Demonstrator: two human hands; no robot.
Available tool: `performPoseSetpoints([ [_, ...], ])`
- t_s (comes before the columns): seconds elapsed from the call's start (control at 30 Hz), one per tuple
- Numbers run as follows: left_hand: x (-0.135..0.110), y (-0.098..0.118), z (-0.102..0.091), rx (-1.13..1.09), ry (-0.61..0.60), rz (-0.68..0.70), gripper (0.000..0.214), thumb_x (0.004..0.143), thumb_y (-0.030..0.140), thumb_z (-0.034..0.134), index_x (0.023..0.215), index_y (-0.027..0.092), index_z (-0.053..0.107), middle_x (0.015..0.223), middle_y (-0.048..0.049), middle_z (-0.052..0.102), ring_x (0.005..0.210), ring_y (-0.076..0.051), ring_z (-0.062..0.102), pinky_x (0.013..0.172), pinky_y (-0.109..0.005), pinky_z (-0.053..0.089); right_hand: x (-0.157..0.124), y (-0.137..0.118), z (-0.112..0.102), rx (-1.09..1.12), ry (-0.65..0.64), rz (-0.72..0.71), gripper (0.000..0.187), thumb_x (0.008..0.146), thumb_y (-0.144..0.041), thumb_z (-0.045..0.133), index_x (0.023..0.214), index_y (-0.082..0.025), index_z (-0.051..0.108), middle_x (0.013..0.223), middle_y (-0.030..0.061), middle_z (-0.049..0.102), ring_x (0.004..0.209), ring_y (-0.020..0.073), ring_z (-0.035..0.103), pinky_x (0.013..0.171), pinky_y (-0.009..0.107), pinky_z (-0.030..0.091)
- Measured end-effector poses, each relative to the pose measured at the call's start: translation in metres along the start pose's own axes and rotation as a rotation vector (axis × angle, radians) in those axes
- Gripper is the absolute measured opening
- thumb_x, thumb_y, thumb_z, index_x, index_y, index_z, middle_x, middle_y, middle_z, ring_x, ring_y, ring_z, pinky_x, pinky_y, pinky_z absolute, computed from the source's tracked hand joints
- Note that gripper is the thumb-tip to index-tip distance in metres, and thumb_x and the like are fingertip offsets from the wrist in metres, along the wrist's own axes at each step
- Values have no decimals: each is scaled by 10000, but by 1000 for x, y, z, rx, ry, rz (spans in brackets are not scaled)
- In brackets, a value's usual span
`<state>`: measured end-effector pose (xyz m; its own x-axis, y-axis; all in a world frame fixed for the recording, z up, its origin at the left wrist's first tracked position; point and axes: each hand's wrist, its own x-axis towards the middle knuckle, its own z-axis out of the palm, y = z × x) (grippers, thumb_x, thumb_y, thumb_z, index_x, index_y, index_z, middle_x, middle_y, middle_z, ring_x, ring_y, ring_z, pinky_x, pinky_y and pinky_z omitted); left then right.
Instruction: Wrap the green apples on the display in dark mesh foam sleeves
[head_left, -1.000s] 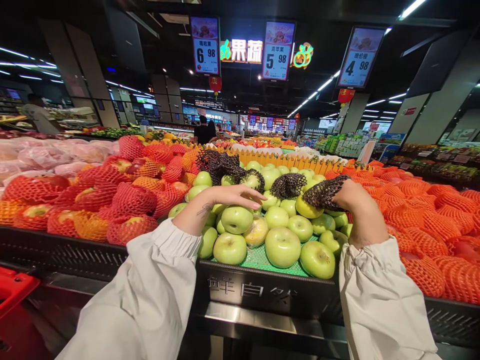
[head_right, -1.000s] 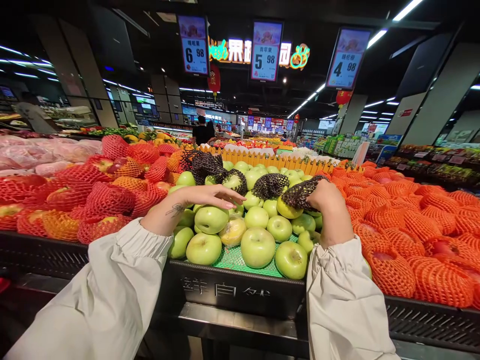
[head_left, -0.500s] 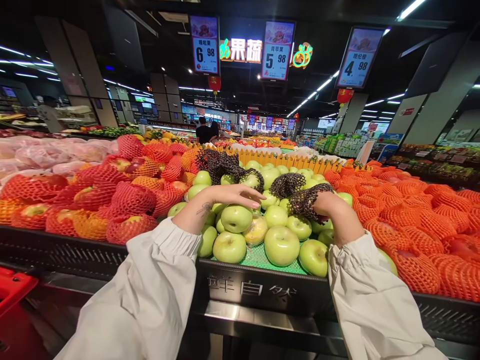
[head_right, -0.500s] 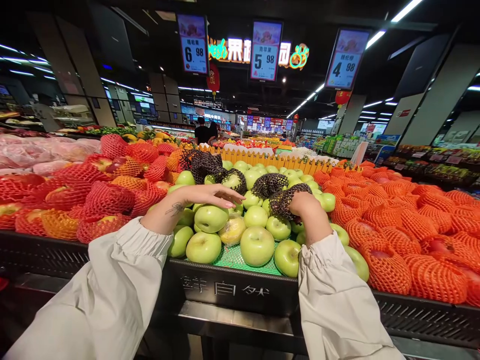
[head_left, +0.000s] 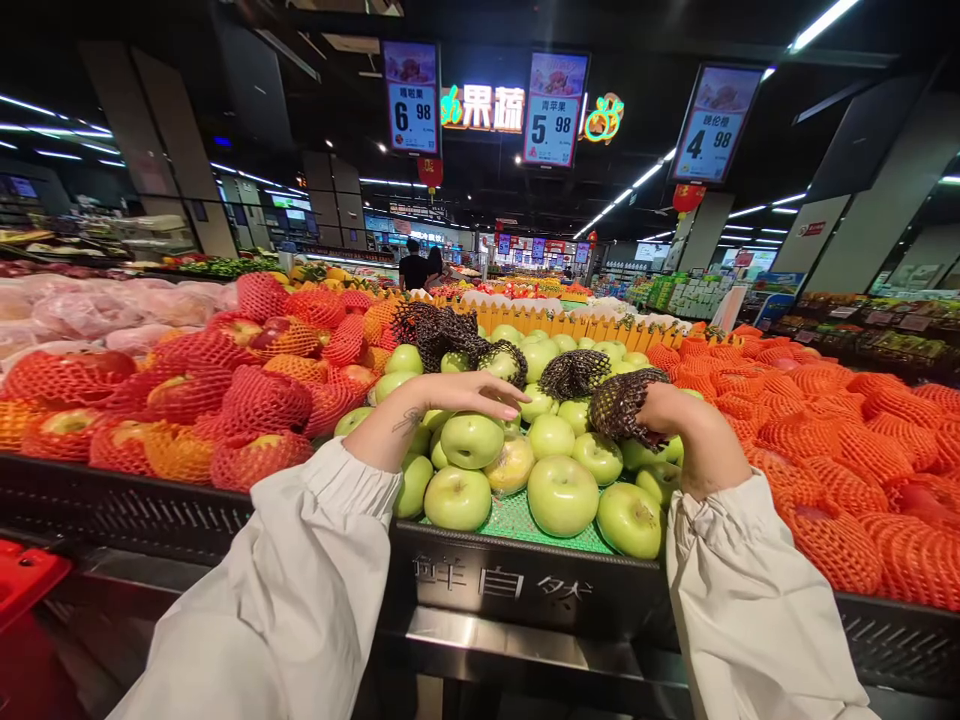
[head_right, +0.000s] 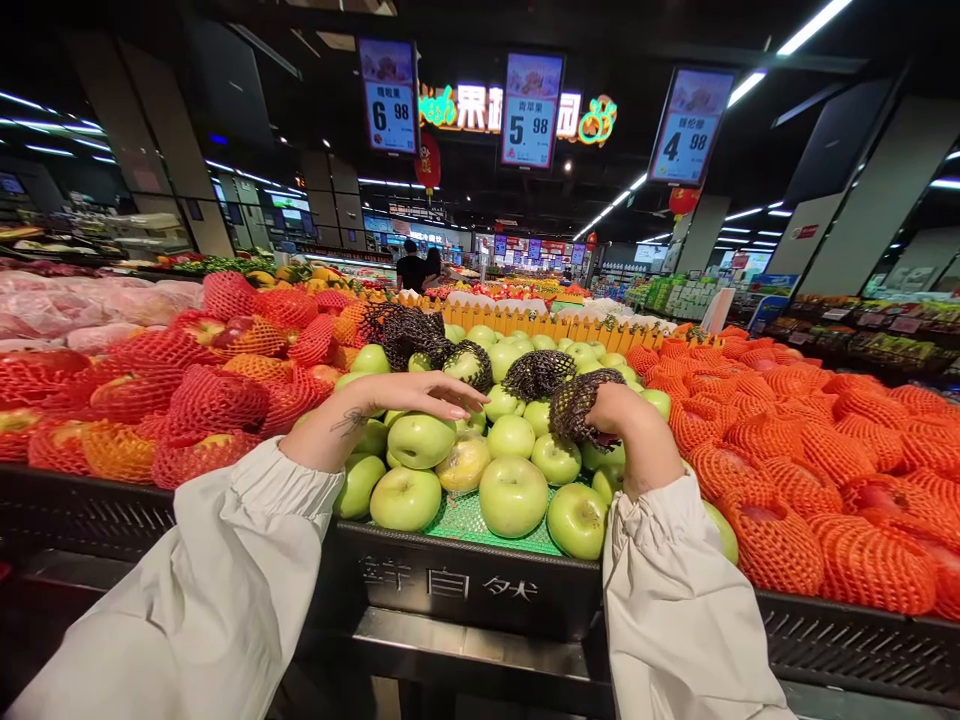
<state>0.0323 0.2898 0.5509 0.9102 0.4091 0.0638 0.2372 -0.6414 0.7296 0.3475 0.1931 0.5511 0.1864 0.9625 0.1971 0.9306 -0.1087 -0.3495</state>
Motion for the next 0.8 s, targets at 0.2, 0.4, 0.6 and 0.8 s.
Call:
performPoseSetpoints([
  [0.2, -1, 3, 1, 22, -4, -14, 632, 740, 600, 799, 1277, 278, 714, 1308, -89, 721, 1235, -311, 644, 1087, -422, 472, -11, -28, -16, -265, 340, 217, 341, 866, -159, 526, 1141, -105, 720, 1138, 234, 738, 1094, 345, 696, 896, 378, 532],
  [0.4, -1, 3, 1, 19, -2, -17, 612, 750, 572, 804, 1277, 274, 715, 1306, -94, 721, 1237, -316, 644, 1110, -440, 456, -16, -34, -16, -315, 345, 146, 341, 896, -189, 503, 1172, -123, 693, 1162, 215, 731, 1098, 343, 683, 889, 379, 517],
  [0.6, 0, 2, 0, 32, -13, -32, 615, 762, 565, 796, 1295, 272, 704, 1322, -95, 713, 1252, -317, 634, 1107, -436, 459, -17, -25, -21, -241, 407, 200, 370, 858, -181, 552, 1189, -104, 698, 1114, 239, 737, 1073, 362, 697, 886, 383, 521],
  [0.8, -1, 2, 0, 37, -10, -15, 590, 775, 562, 780, 1287, 278, 708, 1300, -82, 726, 1245, -305, 639, 1076, -419, 481, -21, -22, -24, -223, 299, 341, 413, 863, -292, 579, 1221, -127, 703, 1149, 252, 730, 1050, 381, 714, 791, 401, 543],
])
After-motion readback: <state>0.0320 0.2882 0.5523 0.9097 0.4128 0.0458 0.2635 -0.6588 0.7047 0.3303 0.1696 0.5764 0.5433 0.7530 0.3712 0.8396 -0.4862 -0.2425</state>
